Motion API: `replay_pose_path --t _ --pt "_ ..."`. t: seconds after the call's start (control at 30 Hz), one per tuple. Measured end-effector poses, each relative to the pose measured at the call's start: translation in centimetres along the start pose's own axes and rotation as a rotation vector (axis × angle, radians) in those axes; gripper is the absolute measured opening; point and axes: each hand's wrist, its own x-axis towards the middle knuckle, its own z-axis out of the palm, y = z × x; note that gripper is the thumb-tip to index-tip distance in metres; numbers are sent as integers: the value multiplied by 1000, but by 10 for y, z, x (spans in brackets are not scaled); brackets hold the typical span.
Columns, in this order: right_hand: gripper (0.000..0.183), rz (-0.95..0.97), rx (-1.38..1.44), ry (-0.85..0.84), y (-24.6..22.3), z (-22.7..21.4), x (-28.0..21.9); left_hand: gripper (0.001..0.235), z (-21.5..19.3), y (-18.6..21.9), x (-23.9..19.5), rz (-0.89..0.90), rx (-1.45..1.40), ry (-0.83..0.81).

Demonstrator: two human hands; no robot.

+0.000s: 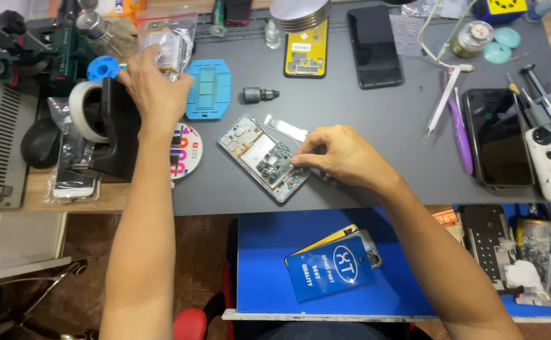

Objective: The person handles a small circuit board and places it into a plastic bag. They then pick up a smartphone, navigate through the settings menu, and interact with the screen. Finally, they place the phone down and pick up a pair of tweezers.

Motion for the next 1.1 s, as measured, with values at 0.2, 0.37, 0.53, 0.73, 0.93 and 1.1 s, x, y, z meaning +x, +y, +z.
replay_pose_path --t 0.2,0.37,0.53,0.73,0.93,1.1 --pt "17 -82 -92 8 4 2 -1 58 -12 6 -6 23 24 -72" --pt "16 -269 -178 119 27 -2 -24 63 -49 33 -34 77 -116 -95" --pt "23 -361 -327 -209 84 28 -89 38 -89 61 -83 385 -308 122" --pt "102 -586 -822 29 157 92 -93 32 -100 94 -122 453 -388 154" --pt "88 -543 -779 46 172 97 -82 33 -104 122 -141 449 -378 127" --pt "90 -553 -783 66 178 101 -82 30 -100 127 -153 440 -398 112"
